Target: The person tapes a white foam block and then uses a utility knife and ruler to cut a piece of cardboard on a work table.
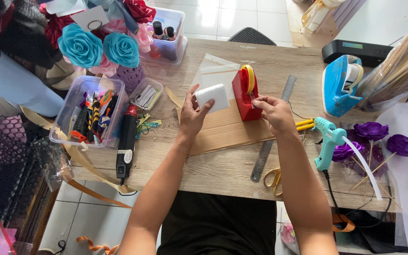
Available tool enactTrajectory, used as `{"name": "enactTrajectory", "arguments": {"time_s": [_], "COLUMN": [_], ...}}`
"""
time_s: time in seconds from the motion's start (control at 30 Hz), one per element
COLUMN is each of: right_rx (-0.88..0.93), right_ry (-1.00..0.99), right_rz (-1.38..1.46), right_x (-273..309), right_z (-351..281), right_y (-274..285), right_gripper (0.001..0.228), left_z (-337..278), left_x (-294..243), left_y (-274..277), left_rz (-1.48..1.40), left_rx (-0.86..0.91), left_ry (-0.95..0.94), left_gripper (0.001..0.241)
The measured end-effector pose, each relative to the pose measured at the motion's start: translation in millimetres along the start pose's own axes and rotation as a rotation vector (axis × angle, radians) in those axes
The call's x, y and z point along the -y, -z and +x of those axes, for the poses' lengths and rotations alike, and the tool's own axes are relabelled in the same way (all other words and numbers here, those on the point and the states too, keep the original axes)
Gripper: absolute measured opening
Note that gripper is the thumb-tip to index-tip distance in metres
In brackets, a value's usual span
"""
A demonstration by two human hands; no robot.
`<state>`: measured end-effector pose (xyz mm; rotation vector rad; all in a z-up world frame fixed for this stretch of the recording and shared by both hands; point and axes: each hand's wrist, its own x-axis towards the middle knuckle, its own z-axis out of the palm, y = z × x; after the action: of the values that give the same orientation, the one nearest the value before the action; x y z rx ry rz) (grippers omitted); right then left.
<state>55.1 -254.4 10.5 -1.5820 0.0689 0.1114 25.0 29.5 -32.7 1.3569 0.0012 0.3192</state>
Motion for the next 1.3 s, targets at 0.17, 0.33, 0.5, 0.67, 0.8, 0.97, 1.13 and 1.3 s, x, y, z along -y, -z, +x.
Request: {"name": "enactTrajectory", "arguments": {"time_s": [0.17, 0.33, 0.5, 0.67, 0.8, 0.97, 1.13, 1.3], "right_rx": [-0.002, 0.094, 0.124, 0.051, -0.045, -0.135, -0.184, -0.198], "right_ry": [-0.019, -0.030, -0.053, -0.117, -0.177, -0.100, 0.000, 0.087], "right_rz": [0.132, 0.058, -0.055, -0.055, 0.226, 0.323, 0.394, 0.218], "right_x": [34.6, 55.4, 60.2, 46.8, 15.3, -12.1, 6.6, -44.4], "right_z": [-17.0, -29.6, -36.4, -39.6, -33.6, -45.8, -86.0, -72.0], "right_y": [-5.6, 3.7, 6.7, 7.2, 9.9, -4.4, -26.1, -18.0], "right_gripper": [0.013, 0.014, 0.020, 0.020, 0.021, 0.015, 0.010, 0.011], "left_z": [1.6, 2.5, -1.8, -3.1, -6.8, -10.0, -9.5, -10.3], "left_x": [-6.4, -7.1, -13.5, -19.8, -20.6, -27.2, -29.2, -32.1], "left_y": [-0.1, 2.0, 1.3, -4.8, -6.0, -3.8, -5.2, -4.4], "left_rz": [0.013, 0.001, 0.005, 0.014, 0.007, 0.002, -0.005, 0.021], "left_rx": [0.003, 0.013, 0.020, 0.030, 0.048, 0.044, 0.051, 0.040], "left_ry": [0.010, 0.007, 0.008, -0.003, -0.003, 0.000, -0.002, -0.003], "left_gripper": [0.090, 0.091, 0.091, 0.092, 0.095, 0.095, 0.094, 0.094]}}
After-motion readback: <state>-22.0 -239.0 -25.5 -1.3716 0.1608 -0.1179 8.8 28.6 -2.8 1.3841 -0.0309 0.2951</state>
